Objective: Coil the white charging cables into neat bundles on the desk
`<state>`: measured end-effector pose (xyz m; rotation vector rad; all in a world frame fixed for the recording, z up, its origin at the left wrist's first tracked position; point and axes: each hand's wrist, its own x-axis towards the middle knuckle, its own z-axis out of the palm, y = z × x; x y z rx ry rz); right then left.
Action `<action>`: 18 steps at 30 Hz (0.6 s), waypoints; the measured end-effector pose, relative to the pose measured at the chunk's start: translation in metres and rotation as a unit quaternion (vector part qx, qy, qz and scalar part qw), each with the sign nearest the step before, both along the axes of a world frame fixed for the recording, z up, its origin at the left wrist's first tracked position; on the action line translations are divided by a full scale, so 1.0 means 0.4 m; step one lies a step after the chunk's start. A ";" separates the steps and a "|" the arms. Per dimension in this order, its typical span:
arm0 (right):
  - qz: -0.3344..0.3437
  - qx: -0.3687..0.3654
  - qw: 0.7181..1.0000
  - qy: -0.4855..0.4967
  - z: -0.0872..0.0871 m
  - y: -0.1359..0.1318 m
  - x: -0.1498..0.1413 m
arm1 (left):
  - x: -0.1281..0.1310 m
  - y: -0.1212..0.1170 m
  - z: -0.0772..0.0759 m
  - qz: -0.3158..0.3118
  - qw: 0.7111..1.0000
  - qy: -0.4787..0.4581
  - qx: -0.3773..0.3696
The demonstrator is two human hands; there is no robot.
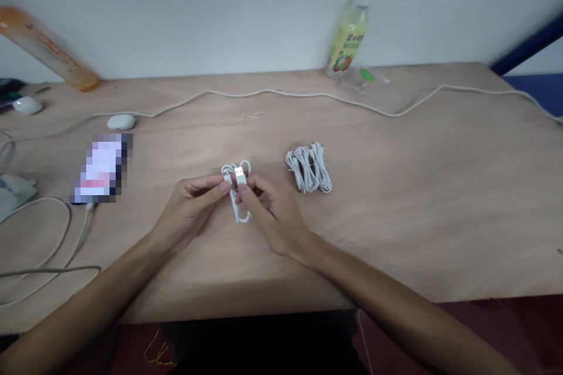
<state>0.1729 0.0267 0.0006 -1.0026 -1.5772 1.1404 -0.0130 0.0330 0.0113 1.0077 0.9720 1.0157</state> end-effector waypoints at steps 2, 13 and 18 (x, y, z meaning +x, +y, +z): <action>-0.004 -0.002 1.000 -0.004 0.000 0.000 0.000 | 0.000 0.001 0.000 -0.003 1.000 -0.003 0.003; -0.004 0.003 1.000 0.001 0.001 -0.001 -0.002 | -0.001 0.003 -0.001 0.002 1.000 0.003 0.005; -0.002 0.013 1.000 -0.004 -0.001 -0.002 -0.004 | -0.002 0.003 -0.003 0.003 1.000 0.000 0.001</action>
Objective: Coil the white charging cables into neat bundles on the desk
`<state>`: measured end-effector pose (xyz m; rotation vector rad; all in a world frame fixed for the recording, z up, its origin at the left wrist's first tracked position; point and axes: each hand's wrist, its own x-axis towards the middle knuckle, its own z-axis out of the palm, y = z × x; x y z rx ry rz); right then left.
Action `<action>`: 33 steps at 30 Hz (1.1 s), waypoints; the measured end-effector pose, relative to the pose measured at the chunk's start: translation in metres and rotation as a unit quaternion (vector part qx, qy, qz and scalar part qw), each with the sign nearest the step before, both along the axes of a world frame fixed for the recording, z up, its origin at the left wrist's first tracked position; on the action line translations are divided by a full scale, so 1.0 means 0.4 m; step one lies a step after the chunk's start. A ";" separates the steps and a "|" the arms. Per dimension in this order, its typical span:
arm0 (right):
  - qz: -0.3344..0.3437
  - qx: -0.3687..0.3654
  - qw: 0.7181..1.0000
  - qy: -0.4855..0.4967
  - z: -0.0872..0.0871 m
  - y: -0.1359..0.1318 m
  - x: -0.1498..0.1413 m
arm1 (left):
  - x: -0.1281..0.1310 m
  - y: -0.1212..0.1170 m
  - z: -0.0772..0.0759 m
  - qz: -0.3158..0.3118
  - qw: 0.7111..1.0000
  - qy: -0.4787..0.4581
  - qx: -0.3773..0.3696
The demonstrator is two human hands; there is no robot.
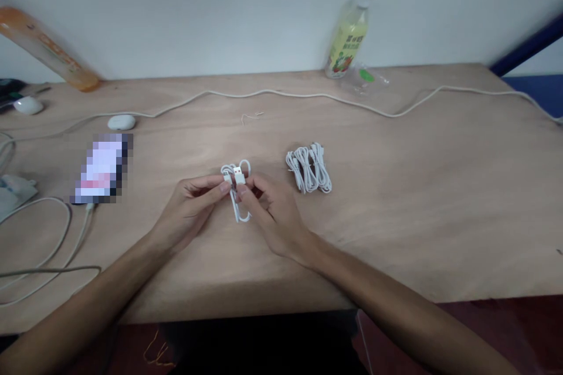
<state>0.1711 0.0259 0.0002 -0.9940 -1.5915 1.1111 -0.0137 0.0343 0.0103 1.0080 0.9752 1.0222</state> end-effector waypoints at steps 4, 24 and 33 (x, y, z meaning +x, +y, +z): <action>0.001 0.005 1.000 -0.007 0.002 0.000 0.001 | -0.001 0.001 -0.003 -0.003 1.000 -0.003 -0.003; -0.012 0.034 0.998 -0.049 -0.010 0.002 0.000 | -0.003 -0.001 -0.007 -0.006 1.000 -0.002 -0.019; -0.009 0.031 0.999 -0.044 -0.004 0.001 0.002 | -0.004 -0.004 -0.006 -0.008 1.000 -0.005 -0.022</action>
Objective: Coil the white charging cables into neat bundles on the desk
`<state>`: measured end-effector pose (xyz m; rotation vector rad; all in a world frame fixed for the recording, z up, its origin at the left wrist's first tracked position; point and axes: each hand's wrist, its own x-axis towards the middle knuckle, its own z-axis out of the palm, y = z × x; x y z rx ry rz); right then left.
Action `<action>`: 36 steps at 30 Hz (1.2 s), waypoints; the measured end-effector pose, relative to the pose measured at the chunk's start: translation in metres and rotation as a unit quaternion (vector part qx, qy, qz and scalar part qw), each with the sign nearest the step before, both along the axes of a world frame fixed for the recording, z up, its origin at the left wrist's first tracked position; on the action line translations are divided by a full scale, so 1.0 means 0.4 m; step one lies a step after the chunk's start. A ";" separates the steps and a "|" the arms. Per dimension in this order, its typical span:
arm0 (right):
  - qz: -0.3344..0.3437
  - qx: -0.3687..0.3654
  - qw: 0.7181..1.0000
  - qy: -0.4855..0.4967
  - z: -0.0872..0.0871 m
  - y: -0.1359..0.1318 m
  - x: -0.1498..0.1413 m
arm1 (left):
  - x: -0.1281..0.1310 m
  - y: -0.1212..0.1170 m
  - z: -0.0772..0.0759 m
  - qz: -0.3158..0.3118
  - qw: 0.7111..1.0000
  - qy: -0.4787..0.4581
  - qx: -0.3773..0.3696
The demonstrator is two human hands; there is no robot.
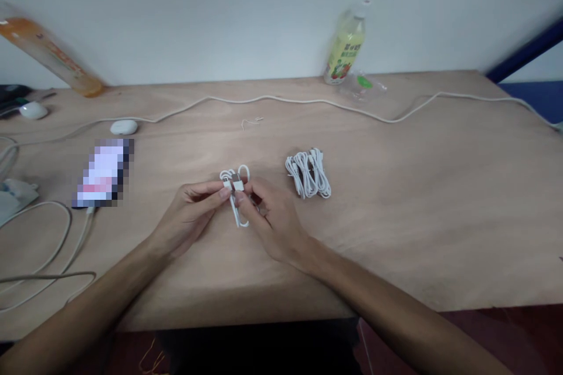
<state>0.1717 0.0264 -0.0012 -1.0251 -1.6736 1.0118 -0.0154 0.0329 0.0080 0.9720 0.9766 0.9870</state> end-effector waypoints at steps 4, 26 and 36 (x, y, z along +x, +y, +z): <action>0.003 -0.013 1.000 0.009 -0.001 -0.002 0.000 | 0.000 0.000 -0.002 0.004 1.000 0.000 0.001; 0.006 -0.047 0.998 0.043 -0.010 -0.005 -0.004 | -0.001 0.006 -0.005 0.010 1.000 0.003 0.007; 0.021 -0.084 0.992 0.096 -0.004 -0.005 -0.007 | -0.006 0.011 -0.008 -0.001 1.000 -0.009 0.004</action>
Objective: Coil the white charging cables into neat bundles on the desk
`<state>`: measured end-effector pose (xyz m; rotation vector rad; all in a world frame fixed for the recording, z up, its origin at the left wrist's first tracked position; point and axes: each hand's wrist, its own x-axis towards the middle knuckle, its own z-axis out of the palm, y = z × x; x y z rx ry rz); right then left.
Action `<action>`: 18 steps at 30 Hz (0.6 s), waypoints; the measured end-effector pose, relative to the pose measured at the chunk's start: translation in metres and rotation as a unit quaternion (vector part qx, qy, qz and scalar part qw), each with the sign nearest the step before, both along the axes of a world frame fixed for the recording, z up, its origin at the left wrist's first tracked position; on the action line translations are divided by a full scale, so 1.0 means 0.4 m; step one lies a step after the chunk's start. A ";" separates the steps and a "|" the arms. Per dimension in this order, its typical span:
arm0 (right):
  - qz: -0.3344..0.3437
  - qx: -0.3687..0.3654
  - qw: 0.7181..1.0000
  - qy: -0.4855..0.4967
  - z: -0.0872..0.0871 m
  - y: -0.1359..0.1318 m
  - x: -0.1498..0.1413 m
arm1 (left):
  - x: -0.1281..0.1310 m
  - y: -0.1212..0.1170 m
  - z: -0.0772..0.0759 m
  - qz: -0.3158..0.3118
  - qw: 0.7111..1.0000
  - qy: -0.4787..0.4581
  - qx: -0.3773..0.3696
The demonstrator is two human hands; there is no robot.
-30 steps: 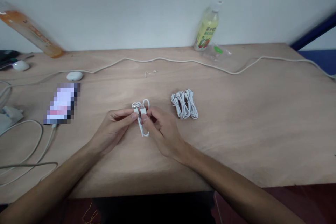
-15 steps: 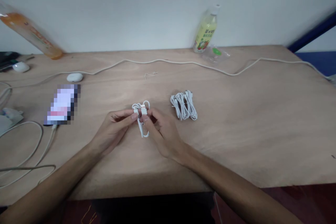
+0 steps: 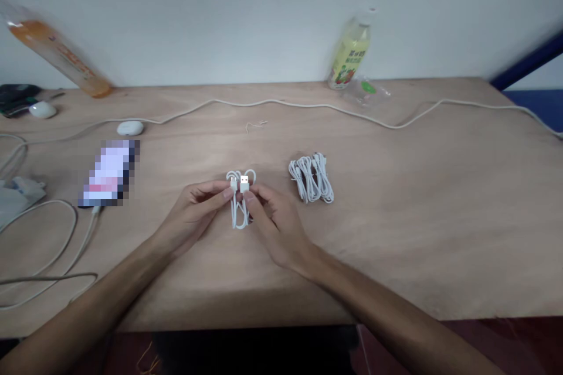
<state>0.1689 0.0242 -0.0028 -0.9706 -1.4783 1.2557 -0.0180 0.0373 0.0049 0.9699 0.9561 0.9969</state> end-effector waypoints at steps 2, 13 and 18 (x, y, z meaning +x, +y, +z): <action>0.003 -0.007 1.000 0.007 0.001 -0.002 0.000 | 0.001 -0.001 0.002 -0.005 1.000 -0.005 -0.006; 0.012 -0.021 1.000 0.012 -0.007 -0.001 0.002 | -0.002 0.000 0.000 -0.013 1.000 -0.010 -0.017; 0.011 -0.026 1.000 0.000 -0.007 -0.002 0.003 | -0.002 0.000 0.001 -0.009 0.999 -0.014 -0.027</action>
